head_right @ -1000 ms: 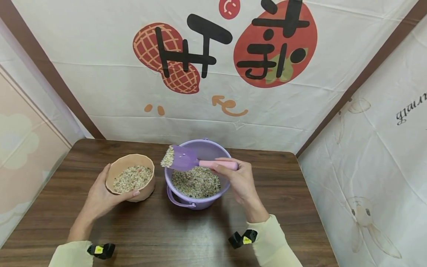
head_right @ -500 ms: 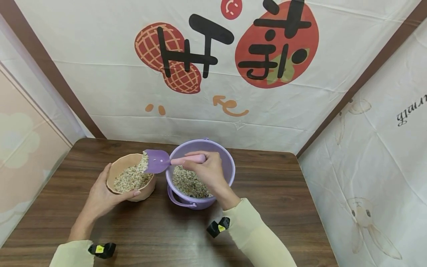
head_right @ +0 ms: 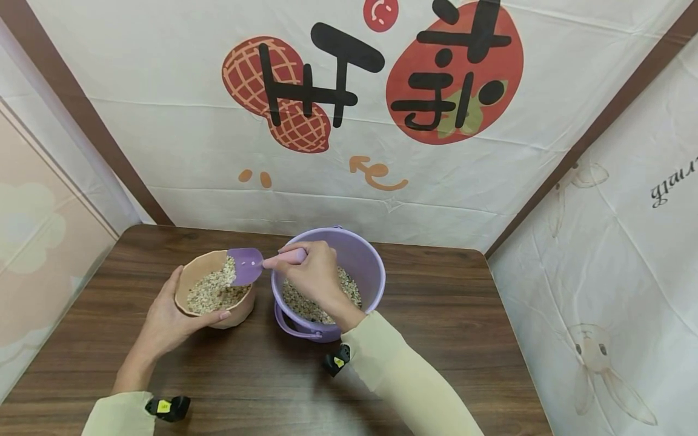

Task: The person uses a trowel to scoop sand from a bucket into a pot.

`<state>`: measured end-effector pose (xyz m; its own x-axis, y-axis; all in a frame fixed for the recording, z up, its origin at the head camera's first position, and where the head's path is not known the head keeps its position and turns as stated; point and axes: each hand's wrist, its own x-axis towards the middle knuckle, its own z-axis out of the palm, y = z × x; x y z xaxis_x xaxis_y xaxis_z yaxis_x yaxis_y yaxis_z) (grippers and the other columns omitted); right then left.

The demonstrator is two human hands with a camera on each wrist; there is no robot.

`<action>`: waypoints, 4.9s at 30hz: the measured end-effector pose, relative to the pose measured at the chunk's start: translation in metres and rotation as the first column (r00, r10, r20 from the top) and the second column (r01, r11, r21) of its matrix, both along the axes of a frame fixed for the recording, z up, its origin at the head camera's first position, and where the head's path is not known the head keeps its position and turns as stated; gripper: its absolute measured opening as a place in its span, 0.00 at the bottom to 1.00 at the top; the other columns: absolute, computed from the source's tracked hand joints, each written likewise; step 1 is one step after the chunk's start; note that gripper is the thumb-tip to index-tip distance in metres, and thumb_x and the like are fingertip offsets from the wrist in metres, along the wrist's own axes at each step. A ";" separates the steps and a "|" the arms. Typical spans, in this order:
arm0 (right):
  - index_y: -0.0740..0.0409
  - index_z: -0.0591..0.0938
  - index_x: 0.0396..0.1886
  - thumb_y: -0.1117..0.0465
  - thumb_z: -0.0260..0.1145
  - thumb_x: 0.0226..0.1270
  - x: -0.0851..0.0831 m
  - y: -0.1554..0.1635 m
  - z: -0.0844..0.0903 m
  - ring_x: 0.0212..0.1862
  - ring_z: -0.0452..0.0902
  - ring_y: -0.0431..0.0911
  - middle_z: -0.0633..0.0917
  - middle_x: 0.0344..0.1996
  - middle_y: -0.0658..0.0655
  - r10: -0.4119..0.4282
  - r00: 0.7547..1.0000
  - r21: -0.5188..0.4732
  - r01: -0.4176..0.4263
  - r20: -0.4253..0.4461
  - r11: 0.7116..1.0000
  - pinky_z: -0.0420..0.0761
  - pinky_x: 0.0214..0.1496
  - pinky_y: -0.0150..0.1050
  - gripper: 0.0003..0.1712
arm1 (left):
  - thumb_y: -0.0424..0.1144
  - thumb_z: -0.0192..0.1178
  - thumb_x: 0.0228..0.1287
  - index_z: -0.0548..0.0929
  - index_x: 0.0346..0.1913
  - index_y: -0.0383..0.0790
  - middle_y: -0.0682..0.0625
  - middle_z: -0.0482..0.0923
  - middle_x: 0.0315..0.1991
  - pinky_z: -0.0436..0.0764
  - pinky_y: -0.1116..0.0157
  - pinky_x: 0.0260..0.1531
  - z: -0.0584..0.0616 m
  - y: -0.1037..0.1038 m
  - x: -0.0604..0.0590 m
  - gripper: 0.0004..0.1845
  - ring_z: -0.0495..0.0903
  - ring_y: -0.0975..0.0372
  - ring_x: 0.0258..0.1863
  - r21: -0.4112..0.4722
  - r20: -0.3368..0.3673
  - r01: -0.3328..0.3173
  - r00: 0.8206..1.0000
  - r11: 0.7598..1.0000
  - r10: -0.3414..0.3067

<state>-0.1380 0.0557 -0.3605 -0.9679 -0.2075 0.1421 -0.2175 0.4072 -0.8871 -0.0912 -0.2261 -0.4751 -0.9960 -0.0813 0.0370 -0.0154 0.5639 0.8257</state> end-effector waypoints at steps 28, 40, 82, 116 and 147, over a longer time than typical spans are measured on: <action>0.55 0.92 0.39 0.63 0.82 0.54 0.013 0.018 0.012 0.39 0.84 0.39 0.91 0.35 0.48 0.039 0.965 0.005 -0.039 -0.258 0.999 0.83 0.40 0.36 0.12 | 0.55 0.84 0.41 0.37 0.82 0.39 0.28 0.49 0.77 0.59 0.29 0.63 0.001 0.000 0.001 0.76 0.55 0.32 0.72 -0.008 0.003 0.001 1.000 1.000 -0.001; 0.59 0.91 0.43 0.60 0.79 0.59 0.022 0.067 0.013 0.36 0.86 0.44 0.91 0.34 0.54 -0.028 1.000 -0.255 0.027 -0.004 0.967 0.85 0.39 0.35 0.12 | 0.54 0.84 0.40 0.39 0.82 0.37 0.28 0.51 0.76 0.61 0.30 0.63 0.002 0.001 0.000 0.76 0.57 0.33 0.71 -0.015 -0.012 -0.004 1.000 1.000 0.004; 0.76 0.83 0.52 0.67 0.77 0.59 0.051 0.154 -0.031 0.54 0.83 0.51 0.90 0.36 0.61 -0.219 0.947 -0.435 0.304 0.235 0.848 0.81 0.57 0.42 0.23 | 0.57 0.84 0.40 0.38 0.82 0.36 0.29 0.44 0.78 0.59 0.29 0.64 0.004 0.001 0.001 0.76 0.52 0.32 0.74 -0.061 -0.002 -0.001 1.000 0.998 0.001; 0.77 0.82 0.52 0.71 0.76 0.60 0.052 0.150 -0.039 0.47 0.87 0.49 0.90 0.36 0.60 -0.235 0.956 -0.470 0.291 0.176 0.833 0.85 0.52 0.47 0.22 | 0.63 0.84 0.31 0.48 0.83 0.47 0.39 0.45 0.81 0.54 0.34 0.70 0.040 0.118 -0.015 0.76 0.48 0.42 0.78 0.025 -0.090 0.328 0.941 0.944 -0.325; 0.57 0.92 0.40 0.61 0.81 0.55 0.028 0.133 -0.013 0.38 0.84 0.42 0.91 0.32 0.49 -0.152 0.987 0.072 0.156 -0.058 0.985 0.81 0.35 0.31 0.12 | 0.62 0.85 0.30 0.50 0.82 0.46 0.40 0.47 0.81 0.54 0.37 0.71 0.038 0.121 -0.016 0.75 0.49 0.45 0.78 0.085 -0.099 0.339 0.939 0.937 -0.331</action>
